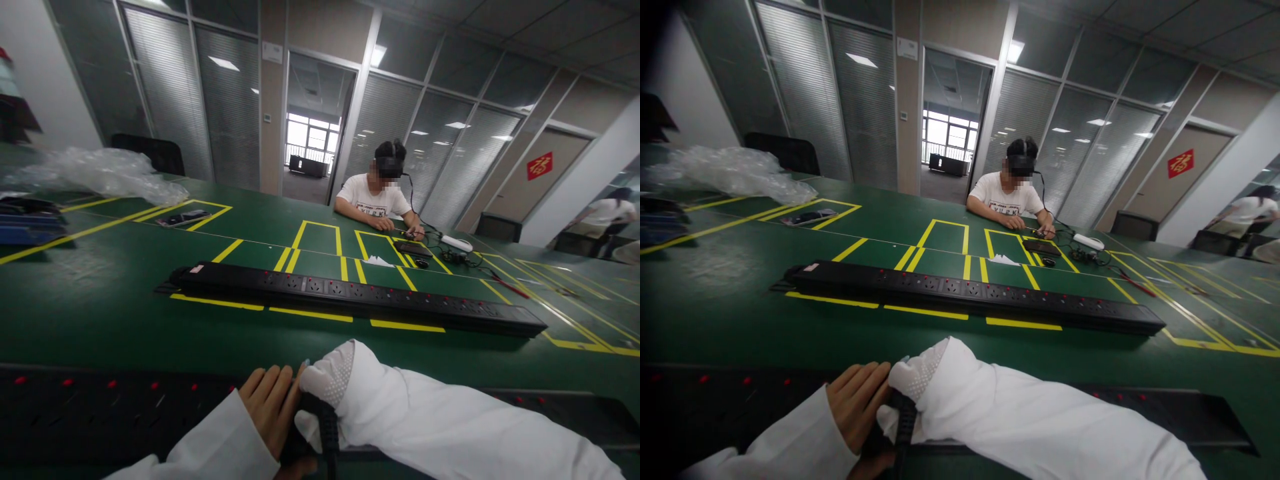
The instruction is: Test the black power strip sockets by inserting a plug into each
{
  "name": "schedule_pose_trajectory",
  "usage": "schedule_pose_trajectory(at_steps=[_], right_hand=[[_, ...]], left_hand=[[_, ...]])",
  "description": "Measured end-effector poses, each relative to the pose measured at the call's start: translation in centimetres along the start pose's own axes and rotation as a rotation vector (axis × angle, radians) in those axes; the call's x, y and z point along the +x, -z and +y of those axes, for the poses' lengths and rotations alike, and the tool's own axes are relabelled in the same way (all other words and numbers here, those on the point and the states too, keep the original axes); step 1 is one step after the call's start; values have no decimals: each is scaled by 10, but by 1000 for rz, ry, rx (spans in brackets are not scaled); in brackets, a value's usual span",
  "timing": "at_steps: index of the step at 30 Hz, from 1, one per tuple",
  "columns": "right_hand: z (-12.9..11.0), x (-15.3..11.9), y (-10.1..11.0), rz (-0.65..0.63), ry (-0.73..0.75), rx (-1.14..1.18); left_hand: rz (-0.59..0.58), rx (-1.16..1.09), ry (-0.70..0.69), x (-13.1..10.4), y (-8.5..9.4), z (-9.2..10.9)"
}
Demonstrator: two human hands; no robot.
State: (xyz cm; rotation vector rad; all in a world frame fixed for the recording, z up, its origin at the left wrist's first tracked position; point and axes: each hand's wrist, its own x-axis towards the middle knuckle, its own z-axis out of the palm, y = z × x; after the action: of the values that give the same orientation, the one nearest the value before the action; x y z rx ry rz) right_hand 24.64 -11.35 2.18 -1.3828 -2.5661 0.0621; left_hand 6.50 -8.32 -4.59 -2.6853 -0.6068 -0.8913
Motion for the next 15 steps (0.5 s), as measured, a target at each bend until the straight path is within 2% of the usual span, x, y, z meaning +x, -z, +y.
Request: schedule_pose_trajectory(at_steps=[10, 12, 15], right_hand=[[6, 6, -26, 24, -140, 41], [4, 4, -25, 34, -167, 106], [-1, -3, -12, 74, -213, 227]], left_hand=[[-93, -14, -50, 0, 4, -6], [-105, -18, -48, 1, 7, -7], [-142, 15, -59, 4, 15, -6]])
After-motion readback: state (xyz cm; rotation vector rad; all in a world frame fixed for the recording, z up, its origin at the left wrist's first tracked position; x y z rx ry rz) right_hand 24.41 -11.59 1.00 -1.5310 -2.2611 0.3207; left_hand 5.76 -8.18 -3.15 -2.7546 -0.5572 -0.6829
